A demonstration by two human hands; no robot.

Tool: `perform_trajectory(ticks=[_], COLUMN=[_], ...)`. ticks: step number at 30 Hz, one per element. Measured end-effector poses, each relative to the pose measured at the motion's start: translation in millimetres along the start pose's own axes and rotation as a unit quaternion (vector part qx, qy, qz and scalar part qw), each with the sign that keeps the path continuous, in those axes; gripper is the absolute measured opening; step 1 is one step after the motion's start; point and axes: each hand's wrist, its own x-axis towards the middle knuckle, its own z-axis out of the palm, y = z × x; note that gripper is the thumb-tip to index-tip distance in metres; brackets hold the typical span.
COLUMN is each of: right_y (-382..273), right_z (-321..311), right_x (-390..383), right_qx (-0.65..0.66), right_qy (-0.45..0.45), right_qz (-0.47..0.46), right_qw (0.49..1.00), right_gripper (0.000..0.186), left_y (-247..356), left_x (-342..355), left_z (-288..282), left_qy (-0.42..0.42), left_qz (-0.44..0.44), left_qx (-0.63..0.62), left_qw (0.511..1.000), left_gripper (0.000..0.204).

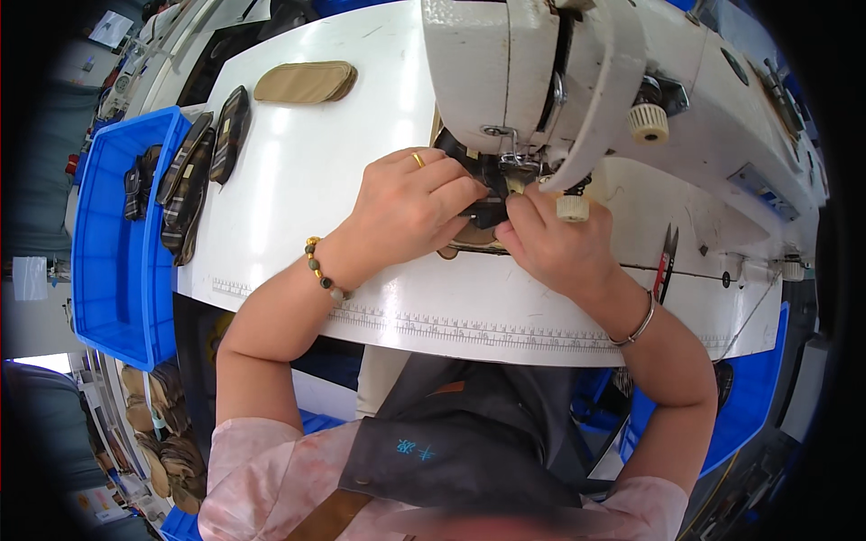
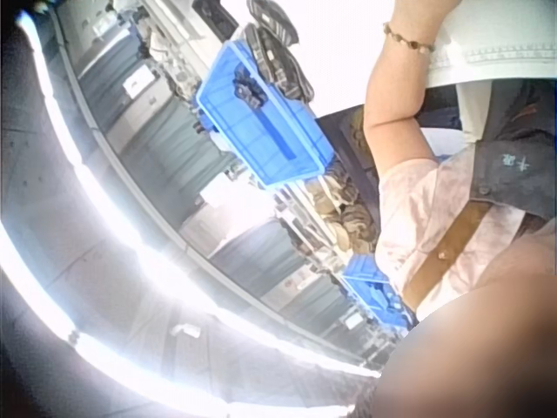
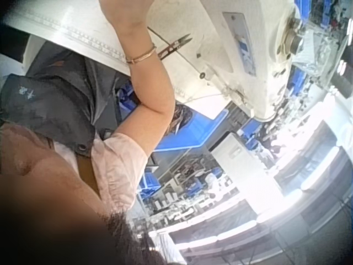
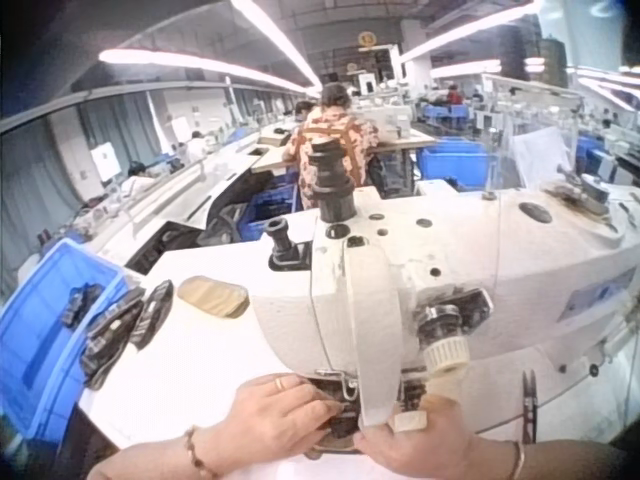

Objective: Sewing leather straps and components for footwear using an industrial sewing machine.

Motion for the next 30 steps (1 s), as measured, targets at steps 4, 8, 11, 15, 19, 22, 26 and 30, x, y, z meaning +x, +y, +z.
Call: perform_trajectory(ticks=[4,8,11,15,19,22,26,30], right_y=[0,-4,-6,-5,-8,-8,-8,-6], right_z=[-1,-2,-4,-2,-3,-2,-2,-2], right_x=[0,-2,-4,-5,-4,-5,-7,-9], right_qx=[0.01,-0.005,-0.014,-0.021,-0.018,-0.015,0.006,0.016], right_qy=[-0.03,-0.062,-0.075,-0.067,-0.045,-0.049,-0.049,-0.054], right_qz=[-0.025,-0.051,-0.047,-0.06,-0.069,-0.073,-0.081,-0.089], right_qw=[0.999,0.997,0.996,0.996,0.996,0.996,0.996,0.994], right_gripper=[0.018,0.016,0.017,0.017,0.017,0.016,0.016,0.015], left_y=[-4,-3,-6,-12,-12,-10,-6,-6], left_x=[0,3,7,11,10,10,9,6], left_z=[7,6,2,-14,-20,-26,-33,-19], left_qy=[-0.012,-0.029,-0.068,-0.153,-0.151,-0.182,-0.192,-0.191], left_qz=[-0.056,-0.091,-0.12,-0.113,-0.083,-0.083,-0.094,-0.095], left_qx=[-0.018,-0.039,-0.073,-0.101,-0.157,-0.175,-0.258,-0.23], left_qw=[0.998,0.995,0.988,0.977,0.972,0.964,0.942,0.949], left_gripper=[0.026,0.025,0.025,0.029,0.035,0.038,0.036,0.032])
